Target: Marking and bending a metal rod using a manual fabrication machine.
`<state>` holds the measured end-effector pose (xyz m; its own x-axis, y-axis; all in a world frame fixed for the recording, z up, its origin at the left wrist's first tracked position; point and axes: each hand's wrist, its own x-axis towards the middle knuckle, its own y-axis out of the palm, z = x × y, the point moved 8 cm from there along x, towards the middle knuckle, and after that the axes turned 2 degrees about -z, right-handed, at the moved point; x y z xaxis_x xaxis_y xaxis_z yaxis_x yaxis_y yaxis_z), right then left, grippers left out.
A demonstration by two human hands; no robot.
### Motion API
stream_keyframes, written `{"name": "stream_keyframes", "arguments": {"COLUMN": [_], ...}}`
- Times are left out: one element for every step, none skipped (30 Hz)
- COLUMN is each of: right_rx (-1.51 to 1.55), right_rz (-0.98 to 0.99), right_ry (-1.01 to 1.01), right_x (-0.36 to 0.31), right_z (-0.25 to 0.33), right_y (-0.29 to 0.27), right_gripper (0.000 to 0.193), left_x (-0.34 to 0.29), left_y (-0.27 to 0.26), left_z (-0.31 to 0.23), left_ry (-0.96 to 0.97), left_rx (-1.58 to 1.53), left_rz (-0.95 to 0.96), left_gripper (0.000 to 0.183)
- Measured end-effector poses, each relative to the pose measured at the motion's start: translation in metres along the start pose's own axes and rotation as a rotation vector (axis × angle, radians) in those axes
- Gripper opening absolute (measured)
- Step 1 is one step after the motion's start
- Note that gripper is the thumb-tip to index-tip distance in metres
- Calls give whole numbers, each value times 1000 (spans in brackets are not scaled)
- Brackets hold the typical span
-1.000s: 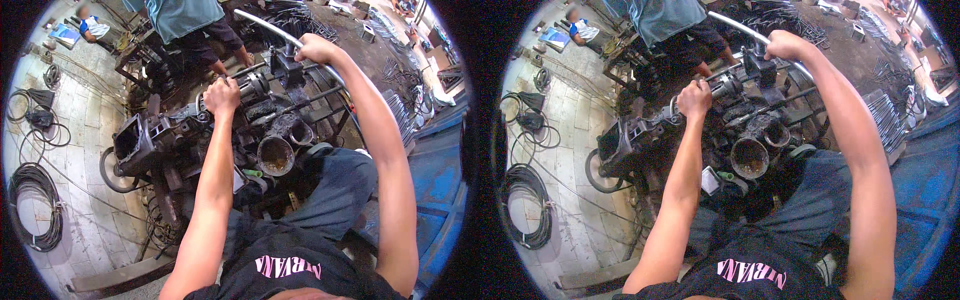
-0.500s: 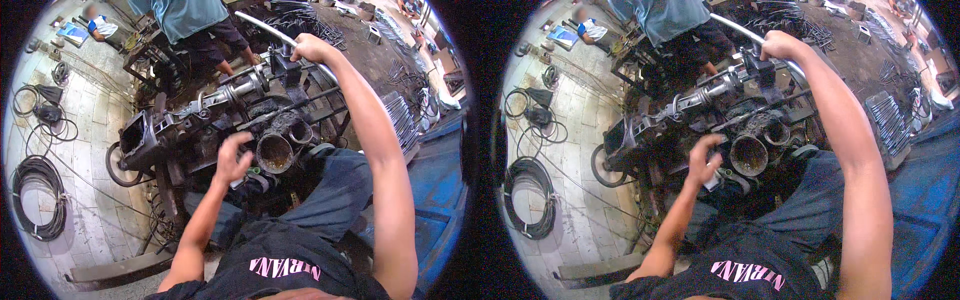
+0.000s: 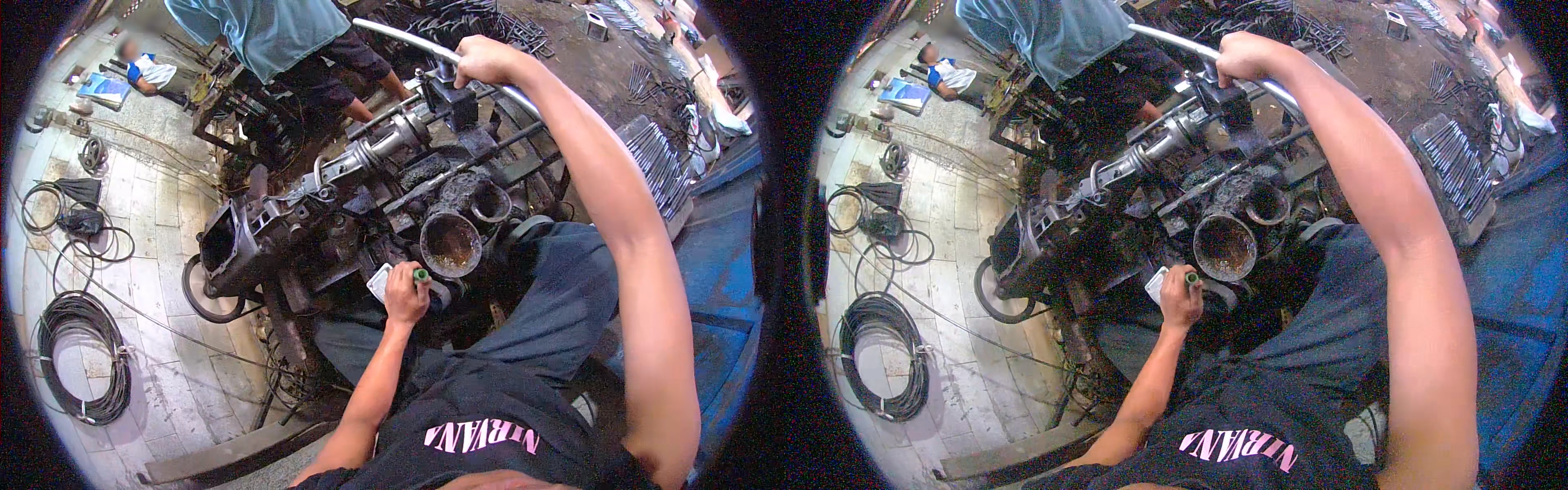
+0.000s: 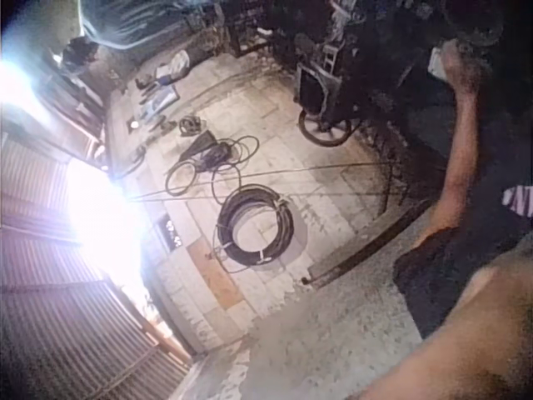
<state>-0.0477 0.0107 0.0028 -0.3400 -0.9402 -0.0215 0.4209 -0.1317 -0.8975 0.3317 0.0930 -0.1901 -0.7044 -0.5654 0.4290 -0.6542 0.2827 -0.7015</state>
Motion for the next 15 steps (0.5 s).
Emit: {"name": "stream_keyframes", "arguments": {"right_rx": [0,48,96,95,88,80,78,81,84,83,82,69,56,49,47], "right_rz": [-2,-7,-10,-11,-9,-4,-2,-3,-4,-5,-3,2,7,-13,-14], "right_ry": [2,-2,-8,-9,-8,-11,-16,2,23,29,27,17,9,-22,-19], "right_x": [-2,-5,-7,-6,-6,-5,-4,-4,-4,-4,-3,-2,-2,-3,-3], "right_z": [0,0,2,2,1,1,0,-2,-6,-8,-9,-6,-4,0,-1], "right_y": [0,0,-1,-1,-1,-1,-1,-1,-1,-2,-2,-1,-1,-2,-2], "right_gripper": [43,43,43,43,42,42,42,42,42,42,42,43,43,41,41], "left_x": [0,-3,-3,-3,-3,-3,-3,-2,-1,0,0,0,-1,-1,0], "left_y": [0,1,3,3,2,3,3,1,1,1,2,1,1,0,0], "left_z": [7,7,7,8,10,10,9,9,8,7,6,6,7,7,5], "left_ry": [-86,-44,-43,-66,-90,-94,-77,-61,-64,-58,-51,-53,-51,-49,-48], "left_rx": [18,57,57,55,54,55,76,98,99,107,115,117,111,103,100], "left_rz": [-31,-60,-61,-94,-128,-133,-163,-194,-197,-194,-192,-193,-195,-196,-196], "left_gripper": [35,38,38,40,43,43,46,49,49,49,48,48,48,47,47]}}
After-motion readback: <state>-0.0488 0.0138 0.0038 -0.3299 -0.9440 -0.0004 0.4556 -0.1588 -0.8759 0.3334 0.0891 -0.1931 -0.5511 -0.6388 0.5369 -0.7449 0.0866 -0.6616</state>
